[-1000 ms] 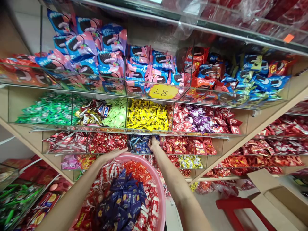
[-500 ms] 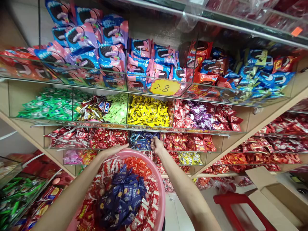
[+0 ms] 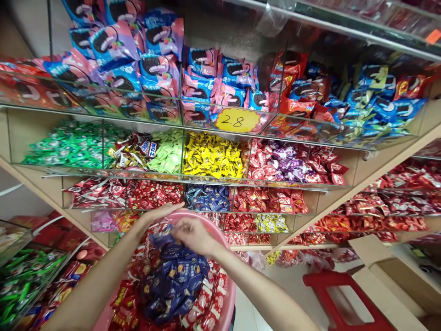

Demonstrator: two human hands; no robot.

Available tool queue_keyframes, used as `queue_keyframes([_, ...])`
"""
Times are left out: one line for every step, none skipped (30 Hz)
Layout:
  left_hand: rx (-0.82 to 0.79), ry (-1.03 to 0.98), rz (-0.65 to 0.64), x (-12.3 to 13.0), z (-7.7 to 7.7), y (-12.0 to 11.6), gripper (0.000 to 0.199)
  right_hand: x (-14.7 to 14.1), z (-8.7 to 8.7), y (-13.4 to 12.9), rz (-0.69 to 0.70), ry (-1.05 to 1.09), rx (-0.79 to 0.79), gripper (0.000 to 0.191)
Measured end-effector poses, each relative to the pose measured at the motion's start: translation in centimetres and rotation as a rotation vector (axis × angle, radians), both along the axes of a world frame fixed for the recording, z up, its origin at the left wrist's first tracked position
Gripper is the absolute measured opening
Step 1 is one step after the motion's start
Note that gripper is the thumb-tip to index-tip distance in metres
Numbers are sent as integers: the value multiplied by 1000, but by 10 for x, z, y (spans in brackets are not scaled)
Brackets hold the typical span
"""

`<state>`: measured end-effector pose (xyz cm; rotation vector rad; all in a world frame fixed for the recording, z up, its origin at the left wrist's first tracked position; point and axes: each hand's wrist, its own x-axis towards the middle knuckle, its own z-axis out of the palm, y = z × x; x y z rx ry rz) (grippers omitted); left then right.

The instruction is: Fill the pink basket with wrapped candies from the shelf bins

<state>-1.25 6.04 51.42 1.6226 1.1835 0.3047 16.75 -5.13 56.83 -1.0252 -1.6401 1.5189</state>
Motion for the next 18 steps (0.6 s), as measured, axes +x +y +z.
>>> queue_keyframes([7, 15, 6, 0, 1, 0, 68, -6, 2, -6, 46, -72, 128, 13])
queue_keyframes([8, 23, 12, 1, 1, -1, 69, -11, 4, -12, 94, -147, 262, 11])
queue_keyframes([1, 19, 12, 1, 1, -1, 70, -15, 5, -17, 147, -219, 389, 9])
queue_keyframes([-10, 9, 7, 1, 1, -1, 70, -18, 5, -22, 201, -286, 500, 9])
queue_keyframes([-21, -4, 3, 1, 1, -1, 70, -21, 5, -27, 248, -348, 588, 10])
queue_keyframes([-33, -19, -2, 0, 0, -1, 71, -23, 5, -31, 286, -405, 645, 11])
queue_keyframes([-43, -35, -7, 0, -1, -1, 71, -25, 4, -36, 309, -457, 672, 11])
queue_keyframes([-53, -49, -9, -1, -1, -1, 71, -26, 3, -40, 317, -509, 675, 12])
queue_keyframes([-61, -59, -8, -1, -2, -1, 71, -27, 2, -45, 310, -564, 660, 11])
queue_keyframes([-68, -68, -2, -2, -3, -1, 72, -28, 1, -49, 297, -616, 633, 12])
queue_keyframes([-74, -75, 9, -2, -4, -1, 73, -29, 0, -54, 284, -662, 602, 12])
queue_keyframes([-77, -80, 22, -2, -4, -2, 73, -30, -1, -58, 273, -702, 572, 13])
queue_keyframes([-77, -82, 36, -2, -4, -2, 73, -31, -1, -61, 265, -737, 547, 14])
queue_keyframes([-74, -79, 49, -1, -4, -3, 74, -32, -2, -64, 259, -767, 528, 15])
queue_keyframes([-66, -71, 58, -1, -3, -3, 73, -33, -3, -66, 253, -795, 516, 15])
queue_keyframes([-55, -57, 62, -1, -1, -4, 73, -35, -4, -68, 245, -823, 508, 16])
queue_keyframes([-36, -41, 59, 0, 1, -5, 73, -36, -5, -69, 235, -855, 503, 17])
queue_keyframes([-13, -26, 53, 1, 3, -5, 72, -39, -6, -70, 225, -890, 499, 17])
